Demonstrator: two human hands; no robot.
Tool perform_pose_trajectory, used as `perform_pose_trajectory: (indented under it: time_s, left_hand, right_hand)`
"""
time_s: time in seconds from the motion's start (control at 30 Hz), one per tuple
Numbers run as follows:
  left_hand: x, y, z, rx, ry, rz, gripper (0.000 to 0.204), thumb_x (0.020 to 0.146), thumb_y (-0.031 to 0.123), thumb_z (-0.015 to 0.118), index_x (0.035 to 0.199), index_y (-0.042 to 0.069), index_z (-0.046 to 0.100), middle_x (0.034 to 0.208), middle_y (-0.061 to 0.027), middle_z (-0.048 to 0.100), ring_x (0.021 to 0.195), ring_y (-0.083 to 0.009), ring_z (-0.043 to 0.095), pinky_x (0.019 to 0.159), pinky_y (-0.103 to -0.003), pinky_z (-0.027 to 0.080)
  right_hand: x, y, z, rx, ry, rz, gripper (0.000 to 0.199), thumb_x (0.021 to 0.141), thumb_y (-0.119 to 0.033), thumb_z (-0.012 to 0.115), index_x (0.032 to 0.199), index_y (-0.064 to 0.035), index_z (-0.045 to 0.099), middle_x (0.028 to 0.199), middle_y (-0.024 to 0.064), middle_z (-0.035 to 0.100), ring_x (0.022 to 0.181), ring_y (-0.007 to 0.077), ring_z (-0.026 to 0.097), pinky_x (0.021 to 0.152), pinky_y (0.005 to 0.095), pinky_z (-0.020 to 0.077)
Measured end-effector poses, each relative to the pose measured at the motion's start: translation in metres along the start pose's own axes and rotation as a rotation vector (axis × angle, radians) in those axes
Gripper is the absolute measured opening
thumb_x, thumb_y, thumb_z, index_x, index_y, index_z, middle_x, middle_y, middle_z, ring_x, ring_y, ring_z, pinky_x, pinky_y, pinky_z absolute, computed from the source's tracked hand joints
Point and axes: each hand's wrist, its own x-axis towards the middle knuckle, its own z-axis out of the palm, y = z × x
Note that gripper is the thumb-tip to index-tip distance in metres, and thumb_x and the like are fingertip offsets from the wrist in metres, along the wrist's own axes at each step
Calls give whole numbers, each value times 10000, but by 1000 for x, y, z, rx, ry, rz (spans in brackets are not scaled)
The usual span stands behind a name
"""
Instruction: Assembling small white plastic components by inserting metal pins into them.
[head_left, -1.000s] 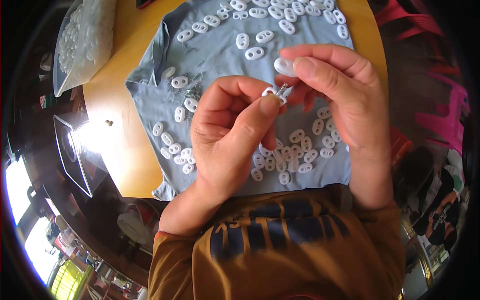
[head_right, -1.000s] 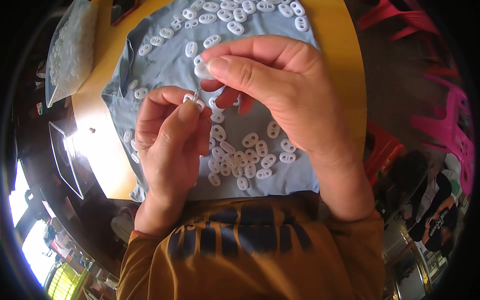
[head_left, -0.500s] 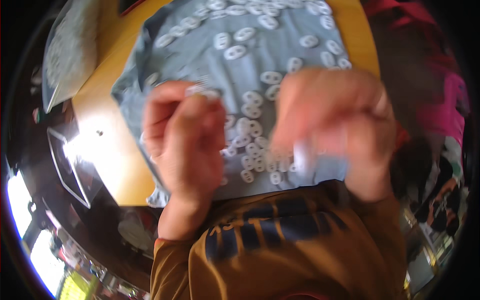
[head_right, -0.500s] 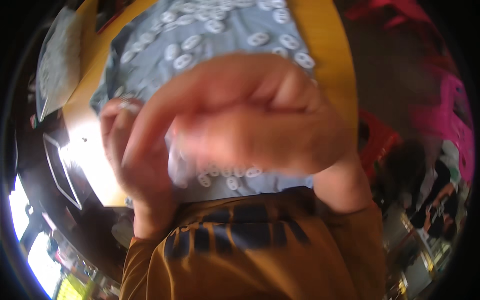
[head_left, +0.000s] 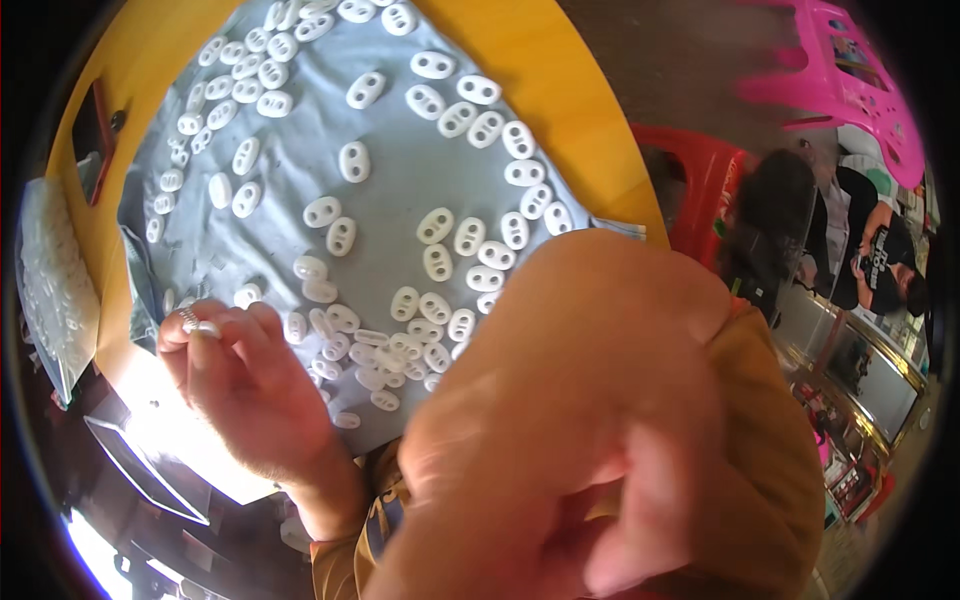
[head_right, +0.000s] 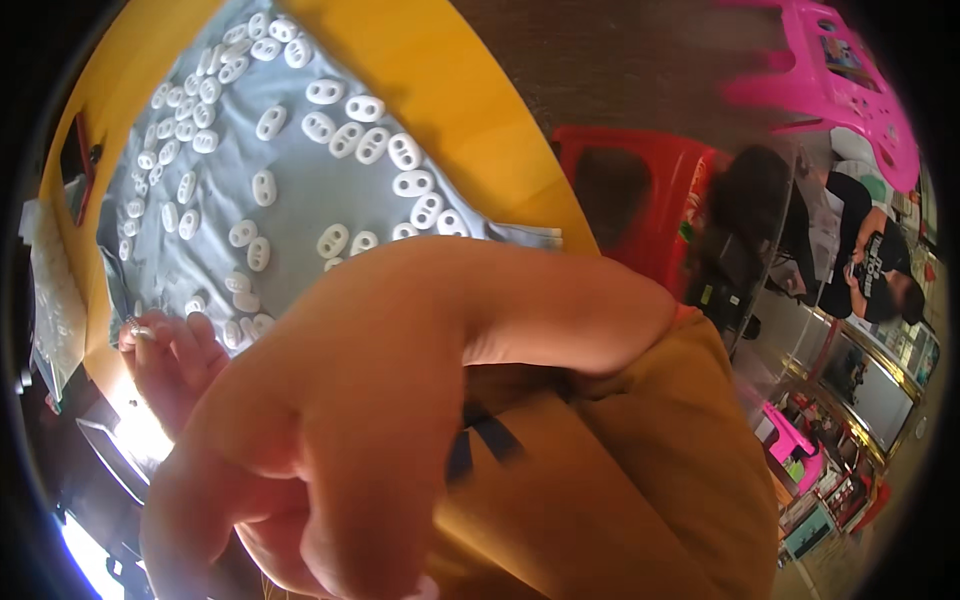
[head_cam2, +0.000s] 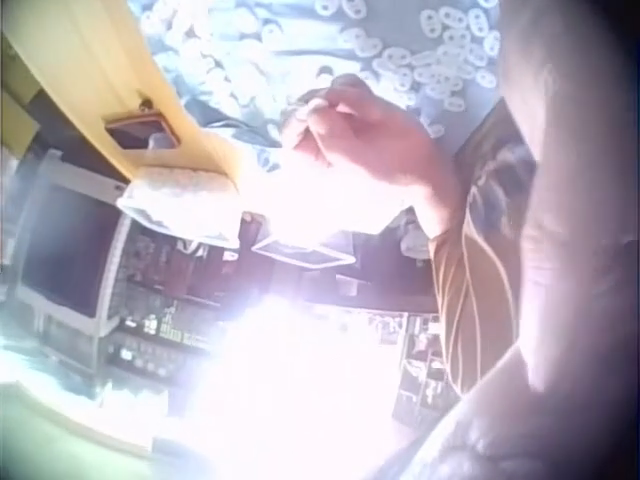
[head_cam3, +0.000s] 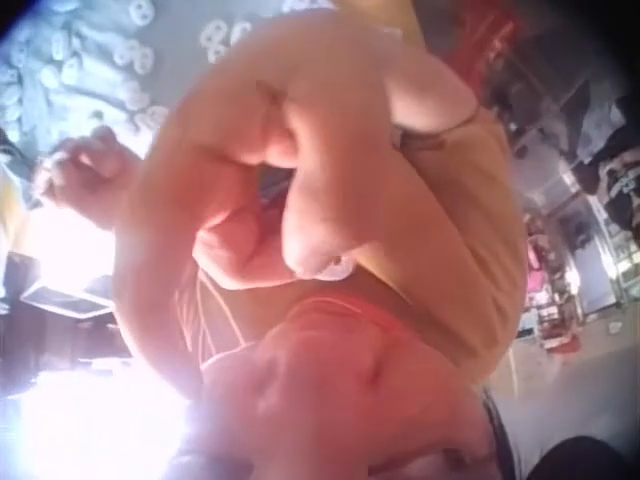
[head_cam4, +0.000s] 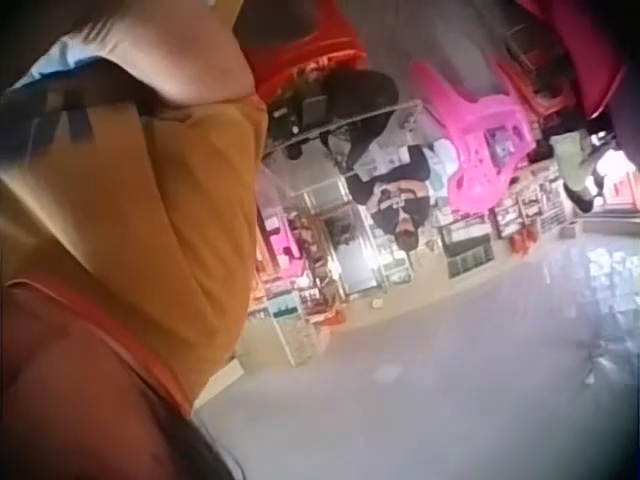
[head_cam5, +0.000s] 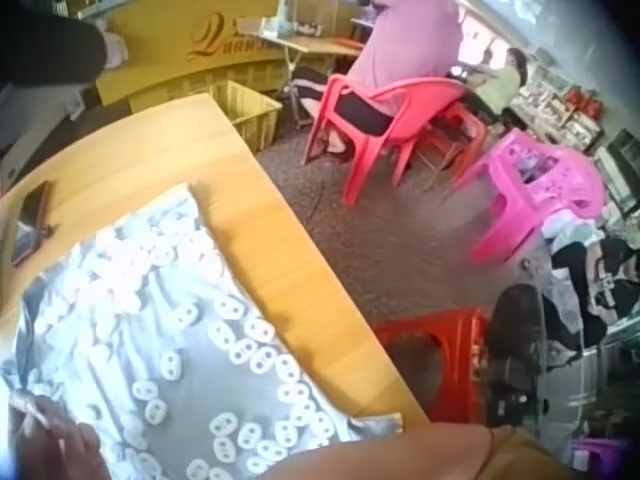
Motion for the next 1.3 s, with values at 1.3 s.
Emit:
perform_pose_trajectory:
  time_s: [1.3]
  left_hand:
    - [-4, 10, 13, 13, 62, -78, 51, 827, 48, 535, 853, 31, 495, 720, -51, 507, 550, -90, 414, 511, -215, 349]
  right_hand:
    - [54, 12, 16, 456, -161, 359, 182, 807, -64, 531, 942, 1, 635, 733, 42, 641, 652, 70, 566, 736, 217, 417]
